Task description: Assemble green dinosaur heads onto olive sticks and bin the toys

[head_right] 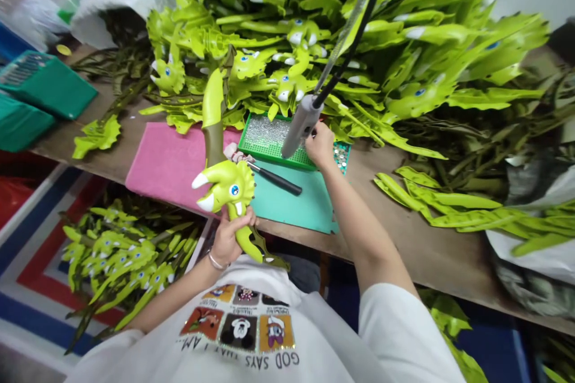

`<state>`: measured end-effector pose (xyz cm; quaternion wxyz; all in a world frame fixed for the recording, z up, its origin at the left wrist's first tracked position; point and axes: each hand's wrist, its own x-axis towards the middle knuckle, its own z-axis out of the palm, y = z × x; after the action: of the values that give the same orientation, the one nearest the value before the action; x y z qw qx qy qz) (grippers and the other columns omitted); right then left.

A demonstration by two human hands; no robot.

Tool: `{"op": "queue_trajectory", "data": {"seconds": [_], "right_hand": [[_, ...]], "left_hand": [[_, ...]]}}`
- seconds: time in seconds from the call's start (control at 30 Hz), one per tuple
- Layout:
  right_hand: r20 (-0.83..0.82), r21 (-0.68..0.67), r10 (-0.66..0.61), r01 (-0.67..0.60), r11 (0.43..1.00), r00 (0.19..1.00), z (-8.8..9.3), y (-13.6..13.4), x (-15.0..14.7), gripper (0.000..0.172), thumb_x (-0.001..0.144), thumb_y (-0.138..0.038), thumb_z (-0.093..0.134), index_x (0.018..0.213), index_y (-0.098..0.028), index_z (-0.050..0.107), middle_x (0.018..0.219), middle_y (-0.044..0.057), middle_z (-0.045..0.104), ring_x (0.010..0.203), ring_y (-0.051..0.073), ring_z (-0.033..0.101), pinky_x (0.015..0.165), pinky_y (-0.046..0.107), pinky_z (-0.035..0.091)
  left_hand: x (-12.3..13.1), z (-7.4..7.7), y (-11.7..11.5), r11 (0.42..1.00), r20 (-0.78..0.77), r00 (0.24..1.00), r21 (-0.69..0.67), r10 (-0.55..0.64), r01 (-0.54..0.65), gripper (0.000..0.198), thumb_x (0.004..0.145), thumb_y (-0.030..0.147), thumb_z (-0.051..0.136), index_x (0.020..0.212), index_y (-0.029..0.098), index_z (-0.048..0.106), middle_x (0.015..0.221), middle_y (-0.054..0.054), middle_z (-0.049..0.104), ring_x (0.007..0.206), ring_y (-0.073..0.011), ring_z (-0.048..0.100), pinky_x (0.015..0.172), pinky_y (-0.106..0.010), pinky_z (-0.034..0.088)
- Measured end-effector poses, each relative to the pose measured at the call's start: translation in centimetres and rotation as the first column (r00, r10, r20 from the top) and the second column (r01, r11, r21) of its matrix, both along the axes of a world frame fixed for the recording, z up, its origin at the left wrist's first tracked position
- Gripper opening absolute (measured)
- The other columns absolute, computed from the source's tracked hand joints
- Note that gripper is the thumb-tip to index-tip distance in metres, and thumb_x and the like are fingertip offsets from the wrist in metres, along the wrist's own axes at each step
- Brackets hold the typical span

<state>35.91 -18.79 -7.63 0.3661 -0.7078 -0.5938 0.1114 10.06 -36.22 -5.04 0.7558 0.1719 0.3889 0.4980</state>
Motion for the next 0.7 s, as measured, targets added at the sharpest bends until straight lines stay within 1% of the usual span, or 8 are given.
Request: {"op": "queue_trajectory", "data": {"seconds": [0.1, 0.2, 0.3, 0.4, 0.57, 0.63, 0.7], "right_hand": [[-0.075, -0.016, -0.098, 0.097, 0.995, 0.992, 1.0, -1.4, 0.1, 0.009, 0.074, -0.019, 0.052, 0.074, -0.018, 0.061, 0.076, 0.007, 0.07, 0.072, 0.019, 0.059, 0.075, 0.033, 0.049], [-0.119, -0.007, -0.102, 0.102, 0.995, 0.988, 1.6, -2.1, 0.2, 0.009, 0.076, -0.023, 0.053, 0.075, -0.019, 0.061, 0.077, 0.005, 0.071, 0.073, 0.017, 0.059, 0.075, 0.031, 0.048], [-0.145, -0.004, -0.129, 0.13, 0.991, 0.981, 1.8, -2.2, 0.2, 0.009, 0.077, -0.023, 0.052, 0.077, -0.019, 0.061, 0.079, 0.006, 0.072, 0.071, 0.017, 0.06, 0.073, 0.031, 0.048], [-0.134, -0.008, -0.162, 0.162, 0.987, 0.978, 1.9, -2.1, 0.1, 0.007, 0.076, -0.019, 0.055, 0.077, -0.02, 0.062, 0.078, 0.006, 0.072, 0.07, 0.017, 0.061, 0.072, 0.031, 0.048], [-0.136, 0.007, -0.201, 0.204, 0.979, 0.97, 2.0, -1.7, 0.2, 0.003, 0.072, -0.017, 0.062, 0.072, -0.019, 0.064, 0.078, 0.007, 0.074, 0.072, 0.019, 0.064, 0.075, 0.033, 0.051], [-0.152, -0.014, -0.189, 0.19, 0.982, 0.97, 2.0, -1.6, 0.5, 0.005, 0.072, -0.014, 0.063, 0.069, -0.018, 0.065, 0.078, 0.007, 0.074, 0.074, 0.02, 0.066, 0.077, 0.035, 0.052], [-0.153, 0.011, -0.186, 0.19, 0.982, 0.971, 2.1, -1.9, 0.8, 0.01, 0.072, -0.011, 0.061, 0.069, -0.018, 0.068, 0.08, 0.007, 0.074, 0.079, 0.022, 0.068, 0.081, 0.038, 0.054]], "left_hand": [[0.4, -0.5, -0.4, 1.0, -0.027, 1.0, 0.002, -0.004, 0.004, 0.032, 0.059, 0.022, 0.08, 0.08, 0.02, 0.056, 0.067, 0.006, 0.057, 0.062, -0.0085, 0.054, 0.069, -0.027, 0.047], [0.7, -0.6, -0.6, 1.0, -0.041, 0.999, 0.005, -0.017, 0.018, 0.031, 0.059, 0.022, 0.08, 0.079, 0.02, 0.056, 0.067, 0.006, 0.057, 0.062, -0.0089, 0.054, 0.068, -0.027, 0.046], [0.9, -0.6, -0.8, 1.0, -0.044, 0.999, 0.003, -0.022, 0.023, 0.032, 0.059, 0.023, 0.082, 0.079, 0.02, 0.057, 0.066, 0.007, 0.057, 0.062, -0.0088, 0.054, 0.068, -0.027, 0.047], [0.8, -0.4, -0.9, 1.0, -0.054, 0.998, -0.002, -0.013, 0.013, 0.033, 0.058, 0.023, 0.082, 0.08, 0.02, 0.058, 0.067, 0.007, 0.058, 0.062, -0.0086, 0.054, 0.068, -0.027, 0.047], [0.6, -0.3, -1.0, 1.0, -0.058, 0.998, 0.03, -0.002, 0.003, 0.032, 0.059, 0.022, 0.083, 0.081, 0.02, 0.06, 0.066, 0.007, 0.057, 0.062, -0.0084, 0.055, 0.068, -0.026, 0.048], [0.6, -0.4, -1.0, 0.999, -0.07, 0.998, 0.034, 0.009, -0.007, 0.032, 0.059, 0.023, 0.083, 0.081, 0.02, 0.06, 0.066, 0.007, 0.058, 0.062, -0.0085, 0.055, 0.068, -0.026, 0.048], [0.5, -0.6, -1.0, 0.999, -0.076, 0.997, 0.029, 0.021, -0.019, 0.031, 0.058, 0.024, 0.083, 0.078, 0.019, 0.06, 0.066, 0.006, 0.059, 0.062, -0.0089, 0.055, 0.067, -0.026, 0.047]]}}
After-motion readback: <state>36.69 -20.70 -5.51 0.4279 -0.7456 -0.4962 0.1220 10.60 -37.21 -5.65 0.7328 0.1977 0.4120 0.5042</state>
